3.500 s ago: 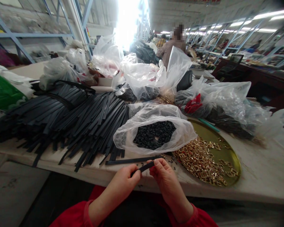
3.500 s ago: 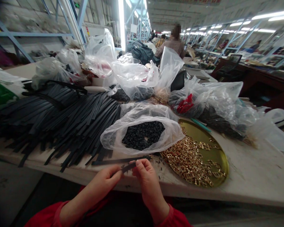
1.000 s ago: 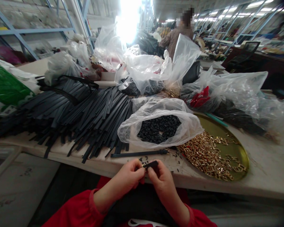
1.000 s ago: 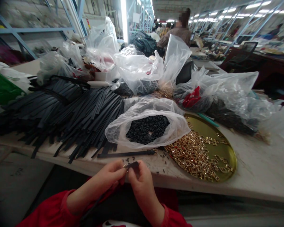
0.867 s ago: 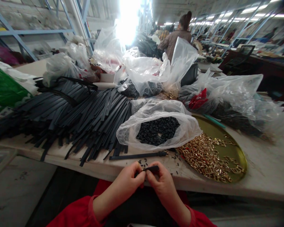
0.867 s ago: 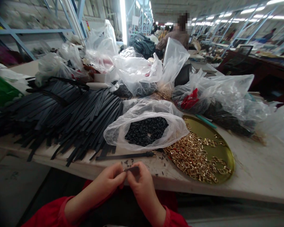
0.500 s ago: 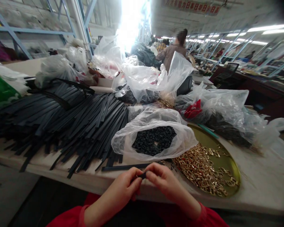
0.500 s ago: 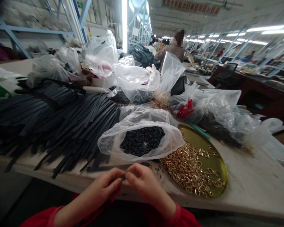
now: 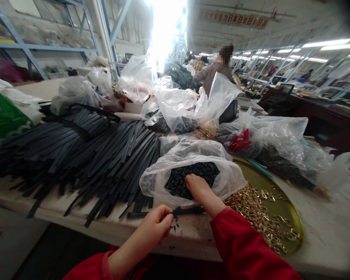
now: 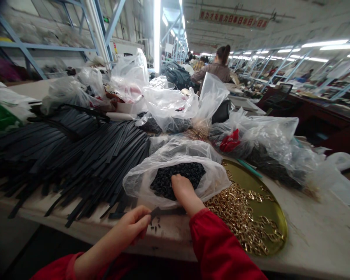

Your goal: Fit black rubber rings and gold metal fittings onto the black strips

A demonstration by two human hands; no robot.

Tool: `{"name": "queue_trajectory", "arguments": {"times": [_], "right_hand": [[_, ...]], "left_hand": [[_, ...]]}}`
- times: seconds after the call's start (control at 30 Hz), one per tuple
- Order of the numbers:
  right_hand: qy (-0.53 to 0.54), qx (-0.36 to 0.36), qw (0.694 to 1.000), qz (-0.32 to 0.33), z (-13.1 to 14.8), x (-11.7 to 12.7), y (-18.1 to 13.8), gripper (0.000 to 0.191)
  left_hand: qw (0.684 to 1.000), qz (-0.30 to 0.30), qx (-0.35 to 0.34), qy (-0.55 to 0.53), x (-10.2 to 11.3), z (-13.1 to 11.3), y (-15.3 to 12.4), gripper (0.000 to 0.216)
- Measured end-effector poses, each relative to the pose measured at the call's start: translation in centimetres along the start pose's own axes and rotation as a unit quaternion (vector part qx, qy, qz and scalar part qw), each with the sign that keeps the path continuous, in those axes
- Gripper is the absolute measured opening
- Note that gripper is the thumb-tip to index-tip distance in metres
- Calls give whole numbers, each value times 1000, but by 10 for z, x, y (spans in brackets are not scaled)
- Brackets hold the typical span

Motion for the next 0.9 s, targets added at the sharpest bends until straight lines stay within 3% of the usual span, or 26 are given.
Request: {"name": "queue_trajectory", "arguments": {"times": [0.27, 0.37, 0.47, 0.53, 0.67, 0.7, 0.8, 0.9], "right_hand": [[168, 4, 985, -23, -10, 19, -7, 14], [275, 10, 961, -18, -10, 21, -24, 9], [371, 15, 928, 9, -3, 20, -47, 18], [480, 4, 875, 57, 1, 16, -62, 23], [719, -59, 667, 188, 9, -2, -84, 30], [744, -71, 634, 200, 9, -5, -87, 30], [777, -87, 591, 200, 9, -12, -91, 27], [772, -82, 601, 192, 9, -17, -92, 26]], "left_hand": [[999, -27, -26, 17, 6, -11, -1, 24], [998, -45, -49, 23, 7, -18, -1, 23], [993, -70, -89, 40, 8, -33, 2, 21], [988, -87, -111, 57, 9, -43, 3, 20], [981, -104, -134, 97, 13, -53, 2, 21], [977, -109, -141, 113, 14, -54, 1, 21], [966, -120, -158, 168, 15, -57, -1, 21], [958, -115, -158, 211, 12, -57, -4, 21]]}}
Point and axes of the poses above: each hand's wrist, its own y-axis towards the middle knuckle, its own x-axis out of the back of the hand, z = x × y, the point moved 7 cm from there along y, towards the middle knuckle, and after that the axes turned 13 degrees about -x, right-handed, at the moved point
